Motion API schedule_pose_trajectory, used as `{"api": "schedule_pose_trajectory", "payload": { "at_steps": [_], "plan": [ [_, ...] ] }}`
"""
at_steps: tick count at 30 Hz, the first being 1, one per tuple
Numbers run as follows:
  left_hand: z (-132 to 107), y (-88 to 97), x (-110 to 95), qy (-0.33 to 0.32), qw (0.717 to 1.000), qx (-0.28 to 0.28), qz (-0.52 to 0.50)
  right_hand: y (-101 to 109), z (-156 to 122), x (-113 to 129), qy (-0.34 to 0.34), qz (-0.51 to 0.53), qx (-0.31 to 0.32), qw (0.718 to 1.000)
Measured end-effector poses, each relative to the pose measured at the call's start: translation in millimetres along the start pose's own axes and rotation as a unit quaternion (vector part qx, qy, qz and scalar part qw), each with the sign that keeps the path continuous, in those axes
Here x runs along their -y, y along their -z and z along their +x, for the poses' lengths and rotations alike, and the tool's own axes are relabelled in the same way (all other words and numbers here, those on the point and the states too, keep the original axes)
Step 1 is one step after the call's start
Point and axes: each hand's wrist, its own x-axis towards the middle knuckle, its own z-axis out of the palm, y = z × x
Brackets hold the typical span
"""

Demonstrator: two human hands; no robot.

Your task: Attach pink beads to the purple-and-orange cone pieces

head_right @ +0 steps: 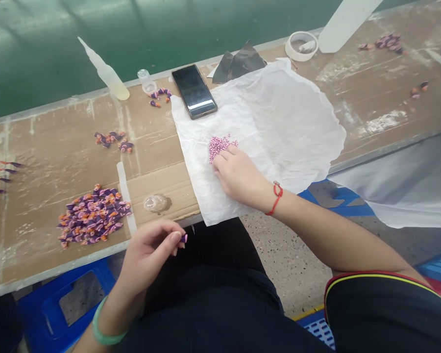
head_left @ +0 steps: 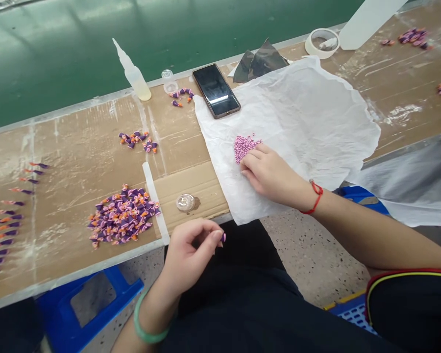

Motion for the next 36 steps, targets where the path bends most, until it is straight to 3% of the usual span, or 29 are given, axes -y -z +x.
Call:
{"api": "schedule_pose_trajectory", "payload": {
  "at_steps": [6, 9, 17, 23, 27, 30, 33, 36],
  "plan": [
    [26, -16.1, -11, -0.061, 0.996, -0.050, 0.030, 30, -17, 31, 0.069, 0.196, 0.000, 0.978],
    [30, -18.7, -15, -0.085, 0.994, -0.052, 0.038, 46, -24, 49, 0.102, 0.238, 0.011, 0.966],
    [23, -22.6, -23, -0.130, 0.990, -0.027, 0.044, 54, -32, 65, 0.124, 0.192, -0.001, 0.974],
    [22, -26.1, -23, -0.107, 0.993, -0.031, 0.033, 53, -34, 71, 0.132, 0.128, -0.014, 0.983],
    [20, -26.6, -24, -0.048, 0.997, -0.044, -0.028, 59, -34, 76, 0.112, 0.176, -0.009, 0.978],
    [17, -26.1, -24, -0.012, 0.994, -0.040, -0.097, 66, -33, 79, 0.055, 0.256, -0.001, 0.965],
    [15, -25.3, -24, -0.005, 0.987, -0.038, -0.155, 71, -32, 81, -0.004, 0.318, 0.020, 0.948],
    [14, -24.3, -24, -0.006, 0.983, -0.031, -0.178, 73, -29, 84, -0.016, 0.349, 0.045, 0.936]
  ]
}}
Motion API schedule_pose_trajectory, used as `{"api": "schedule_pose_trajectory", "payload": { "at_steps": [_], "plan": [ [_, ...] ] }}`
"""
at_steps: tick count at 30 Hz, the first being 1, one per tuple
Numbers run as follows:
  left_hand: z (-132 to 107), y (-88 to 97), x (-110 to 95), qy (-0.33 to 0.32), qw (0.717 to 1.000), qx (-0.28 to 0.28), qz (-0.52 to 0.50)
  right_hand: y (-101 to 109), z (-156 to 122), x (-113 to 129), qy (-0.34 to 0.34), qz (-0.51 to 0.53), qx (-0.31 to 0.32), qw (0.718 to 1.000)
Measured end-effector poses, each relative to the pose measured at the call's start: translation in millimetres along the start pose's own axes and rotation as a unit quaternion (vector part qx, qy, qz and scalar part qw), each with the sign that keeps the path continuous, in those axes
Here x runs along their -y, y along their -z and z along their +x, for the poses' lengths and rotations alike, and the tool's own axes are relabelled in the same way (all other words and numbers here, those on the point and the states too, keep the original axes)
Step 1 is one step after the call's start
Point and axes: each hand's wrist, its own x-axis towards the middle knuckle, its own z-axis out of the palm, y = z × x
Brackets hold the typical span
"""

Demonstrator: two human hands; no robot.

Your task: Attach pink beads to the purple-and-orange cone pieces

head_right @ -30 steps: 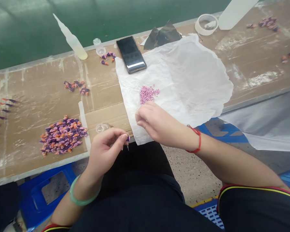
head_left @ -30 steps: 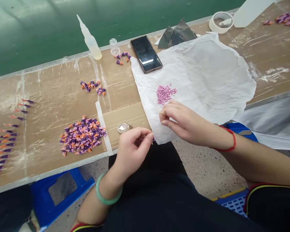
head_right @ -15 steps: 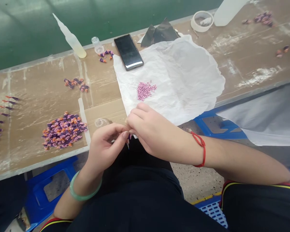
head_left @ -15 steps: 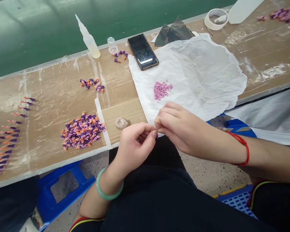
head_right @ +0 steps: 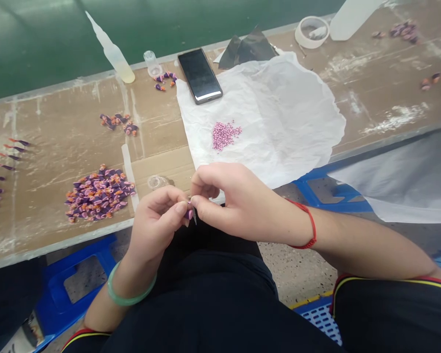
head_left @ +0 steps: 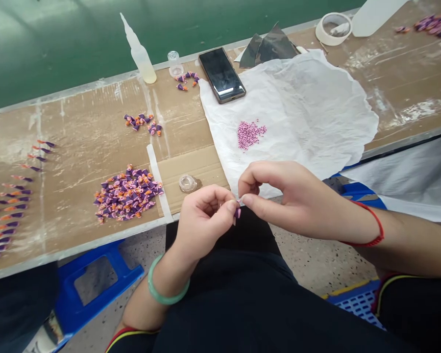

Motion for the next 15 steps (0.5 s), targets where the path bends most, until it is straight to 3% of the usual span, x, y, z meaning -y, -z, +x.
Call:
{"api": "schedule_pose_trajectory", "payload": {
  "at_steps": [7, 15],
  "plan": [
    [-2, 2.5, -4, -0.004, 1.000, -0.004, 0.014, -7, 4, 3, -0.010, 0.005, 0.002, 1.000],
    [-8, 14.2, -2, -0.009, 1.000, -0.005, -0.006, -10, 11, 5, 0.024, -0.009, 0.019, 1.000]
  ]
}}
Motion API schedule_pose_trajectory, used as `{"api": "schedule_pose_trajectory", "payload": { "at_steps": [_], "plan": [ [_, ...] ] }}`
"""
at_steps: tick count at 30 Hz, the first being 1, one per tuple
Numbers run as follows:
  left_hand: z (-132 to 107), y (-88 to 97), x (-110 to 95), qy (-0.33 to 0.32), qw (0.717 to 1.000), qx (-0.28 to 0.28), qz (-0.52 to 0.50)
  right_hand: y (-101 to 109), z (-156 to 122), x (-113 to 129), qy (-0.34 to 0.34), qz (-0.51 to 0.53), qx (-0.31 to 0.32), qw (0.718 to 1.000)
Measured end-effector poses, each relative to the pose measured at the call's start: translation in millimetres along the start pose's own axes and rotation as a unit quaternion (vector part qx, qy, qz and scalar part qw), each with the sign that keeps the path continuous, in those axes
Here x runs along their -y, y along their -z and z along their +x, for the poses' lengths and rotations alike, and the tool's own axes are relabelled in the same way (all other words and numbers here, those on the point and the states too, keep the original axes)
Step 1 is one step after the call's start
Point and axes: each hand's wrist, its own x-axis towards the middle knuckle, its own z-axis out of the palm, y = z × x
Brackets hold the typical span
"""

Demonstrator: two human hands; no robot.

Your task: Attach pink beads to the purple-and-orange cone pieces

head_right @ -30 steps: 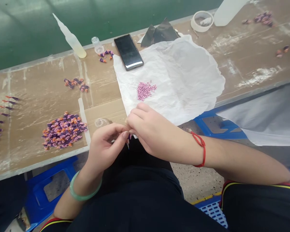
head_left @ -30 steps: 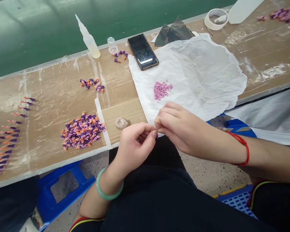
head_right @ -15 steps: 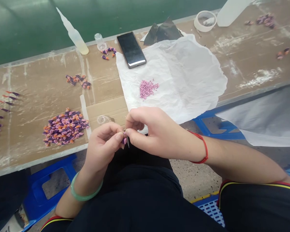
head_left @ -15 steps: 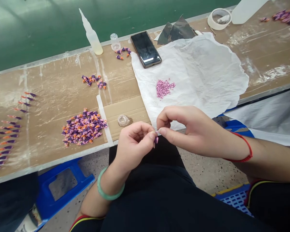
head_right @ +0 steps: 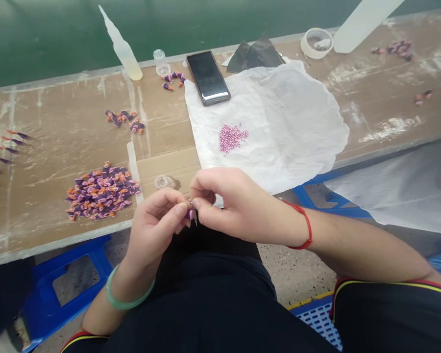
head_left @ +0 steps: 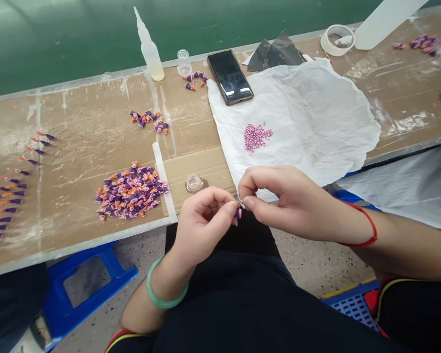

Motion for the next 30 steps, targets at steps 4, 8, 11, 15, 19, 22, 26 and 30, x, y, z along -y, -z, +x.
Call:
{"api": "schedule_pose_trajectory", "payload": {
  "at_steps": [4, 8, 11, 15, 19, 22, 26, 30],
  "plan": [
    [-11, 15.2, 5, 0.013, 0.999, -0.030, -0.009, 0, 13, 0, 0.031, -0.046, 0.026, 0.998],
    [-20, 30.3, 12, 0.024, 0.999, -0.045, 0.011, -4, 40, -7, 0.074, -0.121, 0.059, 0.988],
    [-22, 38.5, 17, 0.015, 0.997, -0.062, 0.044, -10, 66, -14, 0.087, -0.194, 0.089, 0.973],
    [-22, 46.0, 22, -0.005, 0.993, -0.078, 0.087, -17, 91, -18, 0.079, -0.279, 0.144, 0.946],
    [-22, 50.8, 25, -0.007, 0.993, -0.070, 0.095, -20, 103, -15, 0.084, -0.331, 0.175, 0.924],
    [-22, 52.4, 26, -0.007, 0.994, -0.061, 0.090, -22, 106, -13, 0.087, -0.355, 0.186, 0.912],
    [-21, 53.2, 26, -0.007, 0.995, -0.055, 0.081, -24, 110, -13, 0.080, -0.380, 0.194, 0.901],
    [-22, 54.0, 28, -0.002, 0.997, -0.059, 0.054, -24, 111, -11, 0.067, -0.376, 0.191, 0.904]
  ]
}}
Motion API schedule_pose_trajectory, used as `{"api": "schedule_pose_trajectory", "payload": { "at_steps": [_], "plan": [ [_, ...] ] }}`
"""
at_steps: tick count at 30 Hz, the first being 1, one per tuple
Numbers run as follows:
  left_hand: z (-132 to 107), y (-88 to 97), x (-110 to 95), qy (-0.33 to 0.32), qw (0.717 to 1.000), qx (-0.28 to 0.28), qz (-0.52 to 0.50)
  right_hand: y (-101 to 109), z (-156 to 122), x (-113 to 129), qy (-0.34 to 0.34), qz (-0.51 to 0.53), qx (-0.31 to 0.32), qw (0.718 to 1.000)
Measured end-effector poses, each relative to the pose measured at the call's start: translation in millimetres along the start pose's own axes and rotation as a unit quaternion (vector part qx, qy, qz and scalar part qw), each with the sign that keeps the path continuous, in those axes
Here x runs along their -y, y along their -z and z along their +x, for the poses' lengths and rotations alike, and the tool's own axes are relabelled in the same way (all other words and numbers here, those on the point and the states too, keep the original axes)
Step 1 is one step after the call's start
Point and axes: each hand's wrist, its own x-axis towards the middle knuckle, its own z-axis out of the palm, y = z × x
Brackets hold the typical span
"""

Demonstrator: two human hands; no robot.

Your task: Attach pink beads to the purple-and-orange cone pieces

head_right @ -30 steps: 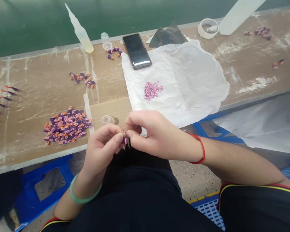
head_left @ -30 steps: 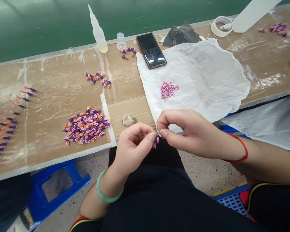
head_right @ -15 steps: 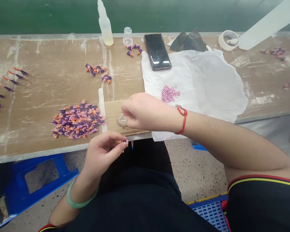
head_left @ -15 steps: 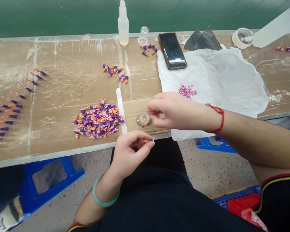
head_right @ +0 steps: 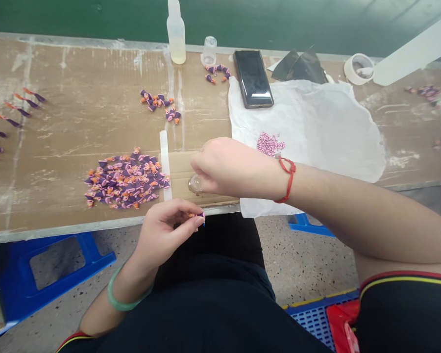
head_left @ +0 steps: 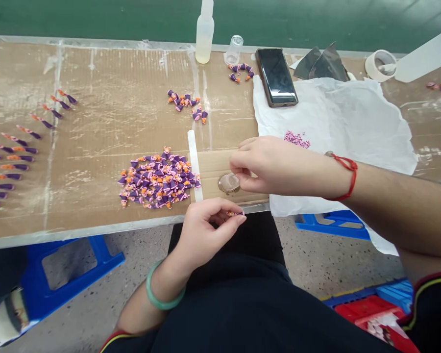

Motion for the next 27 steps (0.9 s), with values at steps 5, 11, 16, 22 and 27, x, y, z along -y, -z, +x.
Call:
{"api": "schedule_pose_trajectory", "payload": {
  "at_steps": [5, 11, 16, 22, 27],
  "plan": [
    [-1, 0.3, -5, 0.003, 0.992, -0.044, -0.122, 8, -14, 5, -0.019, 0.167, -0.034, 0.985],
    [-3, -2.6, -16, -0.048, 0.971, -0.078, -0.219, 14, -37, 20, -0.021, 0.442, 0.010, 0.897],
    [-6, -6.7, -17, -0.069, 0.967, -0.064, -0.239, 16, -45, 26, -0.021, 0.489, 0.026, 0.872],
    [-8, -10.8, -19, -0.087, 0.964, -0.050, -0.245, 16, -52, 27, 0.002, 0.470, 0.004, 0.883],
    [-10, -13.5, -20, -0.093, 0.965, -0.060, -0.236, 17, -56, 29, 0.008, 0.453, -0.008, 0.891]
  ]
}}
